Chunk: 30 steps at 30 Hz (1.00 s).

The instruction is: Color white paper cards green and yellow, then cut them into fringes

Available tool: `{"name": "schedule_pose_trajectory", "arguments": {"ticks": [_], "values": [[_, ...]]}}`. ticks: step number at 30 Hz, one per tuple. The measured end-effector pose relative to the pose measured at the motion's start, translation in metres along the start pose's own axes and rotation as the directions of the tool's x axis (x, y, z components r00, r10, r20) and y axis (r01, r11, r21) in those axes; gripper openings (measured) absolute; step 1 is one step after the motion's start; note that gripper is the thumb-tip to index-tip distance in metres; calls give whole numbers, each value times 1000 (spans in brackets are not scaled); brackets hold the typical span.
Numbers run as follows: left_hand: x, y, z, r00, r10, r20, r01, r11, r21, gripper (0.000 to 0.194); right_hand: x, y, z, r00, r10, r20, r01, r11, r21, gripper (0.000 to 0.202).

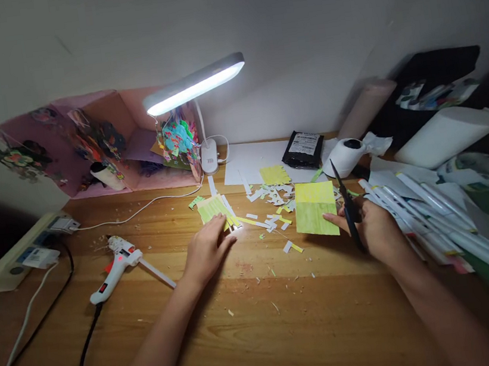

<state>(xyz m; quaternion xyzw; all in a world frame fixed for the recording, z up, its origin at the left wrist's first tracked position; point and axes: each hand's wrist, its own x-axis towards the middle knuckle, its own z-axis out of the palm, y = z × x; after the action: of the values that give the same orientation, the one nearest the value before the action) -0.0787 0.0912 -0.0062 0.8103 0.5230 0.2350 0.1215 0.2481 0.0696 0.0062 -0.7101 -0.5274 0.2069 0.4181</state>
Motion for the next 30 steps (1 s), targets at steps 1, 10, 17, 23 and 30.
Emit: {"name": "schedule_pose_trajectory", "arguments": {"ticks": [1,10,17,23,30], "values": [[0,0,1,1000,-9,2,9,1000,0,39,0,-1,0,1000,1,3,-1,1000,7,43],[2,6,-11,997,-76,-24,75,996,-52,29,-17,-32,5,994,32,107,-63,951,301,42],[-8,64,-9,973,-48,225,157,854,-497,34,-40,-52,13,918,18,395,-190,896,402,38],[-22,87,6,799,38,601,576,244,-780,38,-60,-62,22,820,71,568,-337,862,379,44],[-23,84,5,806,-81,587,589,210,-780,33,-63,-58,29,805,48,591,-393,790,471,49]]}}
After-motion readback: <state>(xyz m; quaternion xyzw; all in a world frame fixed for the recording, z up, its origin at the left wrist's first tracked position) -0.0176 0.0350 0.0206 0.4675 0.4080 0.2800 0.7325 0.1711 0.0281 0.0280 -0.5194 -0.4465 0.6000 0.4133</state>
